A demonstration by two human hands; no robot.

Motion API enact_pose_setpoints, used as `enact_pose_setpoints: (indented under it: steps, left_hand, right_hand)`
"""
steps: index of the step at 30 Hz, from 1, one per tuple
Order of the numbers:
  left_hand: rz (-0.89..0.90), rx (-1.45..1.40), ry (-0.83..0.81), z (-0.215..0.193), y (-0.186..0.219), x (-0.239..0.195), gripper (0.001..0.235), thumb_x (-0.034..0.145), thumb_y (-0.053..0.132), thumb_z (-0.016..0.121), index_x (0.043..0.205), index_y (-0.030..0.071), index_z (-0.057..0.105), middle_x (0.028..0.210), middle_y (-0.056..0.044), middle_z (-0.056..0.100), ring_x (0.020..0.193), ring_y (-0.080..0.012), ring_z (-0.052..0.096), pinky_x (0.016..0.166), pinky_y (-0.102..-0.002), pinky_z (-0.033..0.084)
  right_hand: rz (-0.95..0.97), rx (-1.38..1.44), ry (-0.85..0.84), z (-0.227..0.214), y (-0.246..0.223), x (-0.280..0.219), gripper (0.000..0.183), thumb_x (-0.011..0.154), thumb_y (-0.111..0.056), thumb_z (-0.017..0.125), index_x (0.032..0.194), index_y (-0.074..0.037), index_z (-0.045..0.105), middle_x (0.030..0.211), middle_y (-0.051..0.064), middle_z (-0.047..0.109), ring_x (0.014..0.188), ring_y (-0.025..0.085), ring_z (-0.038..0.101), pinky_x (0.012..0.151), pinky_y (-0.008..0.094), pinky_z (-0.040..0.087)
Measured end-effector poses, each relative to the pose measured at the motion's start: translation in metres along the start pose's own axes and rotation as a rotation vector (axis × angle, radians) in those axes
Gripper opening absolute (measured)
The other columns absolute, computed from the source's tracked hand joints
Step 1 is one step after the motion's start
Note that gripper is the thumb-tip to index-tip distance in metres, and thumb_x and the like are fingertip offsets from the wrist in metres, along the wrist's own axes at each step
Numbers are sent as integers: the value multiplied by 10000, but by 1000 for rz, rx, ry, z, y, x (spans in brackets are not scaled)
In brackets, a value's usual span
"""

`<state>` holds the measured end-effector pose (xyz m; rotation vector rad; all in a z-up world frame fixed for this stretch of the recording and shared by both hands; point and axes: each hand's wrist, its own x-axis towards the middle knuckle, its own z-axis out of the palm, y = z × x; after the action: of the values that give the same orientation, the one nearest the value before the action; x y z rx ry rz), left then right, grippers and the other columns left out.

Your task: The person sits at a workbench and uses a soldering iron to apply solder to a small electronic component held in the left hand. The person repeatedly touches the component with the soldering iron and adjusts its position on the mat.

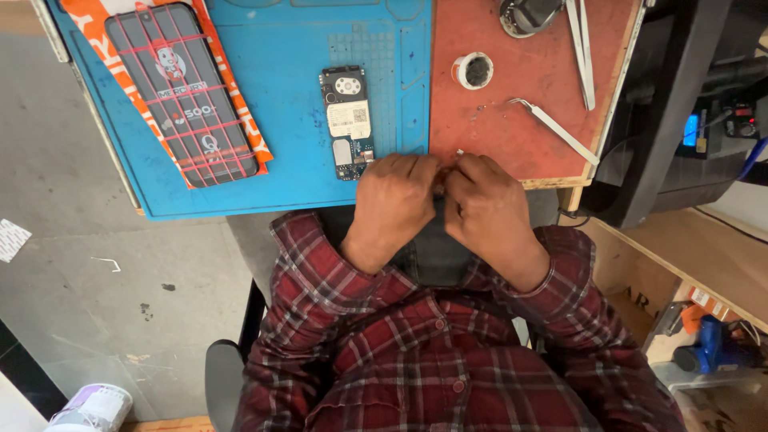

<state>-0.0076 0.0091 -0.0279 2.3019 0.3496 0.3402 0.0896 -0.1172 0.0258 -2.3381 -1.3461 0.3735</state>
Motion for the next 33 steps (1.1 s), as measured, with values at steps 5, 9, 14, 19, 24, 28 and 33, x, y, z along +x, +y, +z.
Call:
enact_pose_setpoints:
  steps: [5, 9, 14, 19, 24, 28, 33]
  left_hand:
    - [21, -29, 17, -5, -3, 7, 129, 776, 55, 704, 871, 78, 620, 767, -115, 628, 740, -330, 631, 668, -464, 494]
    - [17, 44, 89, -20, -8, 14, 76, 903, 65, 728, 940, 68, 661, 777, -106, 631, 731, -313, 627, 663, -441, 503]
    - [-25, -127, 183, -31, 1, 19, 58, 934, 62, 747, 958, 70, 695, 824, -82, 688, 734, -283, 653, 648, -415, 511]
    - [-119, -217, 184, -39, 8, 20, 85, 916, 82, 776, 962, 67, 706, 829, -92, 684, 726, -288, 657, 616, -410, 496]
    - [-126, -229, 109, -52, 13, 20, 83, 940, 72, 773, 948, 56, 692, 894, -74, 684, 774, -288, 679, 647, -402, 516]
    - [-98, -278, 71, -54, 15, 21, 86, 938, 64, 748, 969, 44, 670, 1036, -64, 701, 842, -273, 709, 688, -372, 553]
    - [43, -282, 22, -54, 11, 17, 106, 961, 78, 755, 989, 46, 658, 1112, -43, 693, 903, -266, 712, 743, -365, 569]
  right_hand:
    - [-14, -39, 4, 0, -3, 1, 160, 727, 34, 676, 880, -15, 682, 989, 104, 641, 879, 305, 642, 727, 413, 557]
    - [8, -79, -42, -2, -5, 4, 174, 734, 23, 691, 900, -26, 698, 954, 91, 625, 879, 293, 645, 709, 406, 556]
    - [-16, 2, 55, -3, 1, -2, 120, 790, 57, 724, 858, -37, 695, 964, 66, 661, 874, 270, 676, 674, 374, 559]
    - [26, 166, 257, -3, 10, -25, 161, 840, 78, 788, 972, 6, 730, 996, 120, 683, 882, 273, 707, 724, 355, 568]
    - [173, 310, 306, -10, 27, -33, 154, 891, 116, 769, 1007, 27, 723, 1015, 148, 715, 917, 249, 730, 795, 324, 577]
    - [185, 343, 250, -11, 35, -33, 143, 897, 119, 763, 1004, 32, 727, 1001, 143, 719, 909, 226, 730, 788, 301, 574]
    - [260, 396, 258, -12, 38, -34, 191, 929, 132, 721, 1097, 43, 723, 1019, 113, 711, 863, 182, 714, 759, 272, 573]
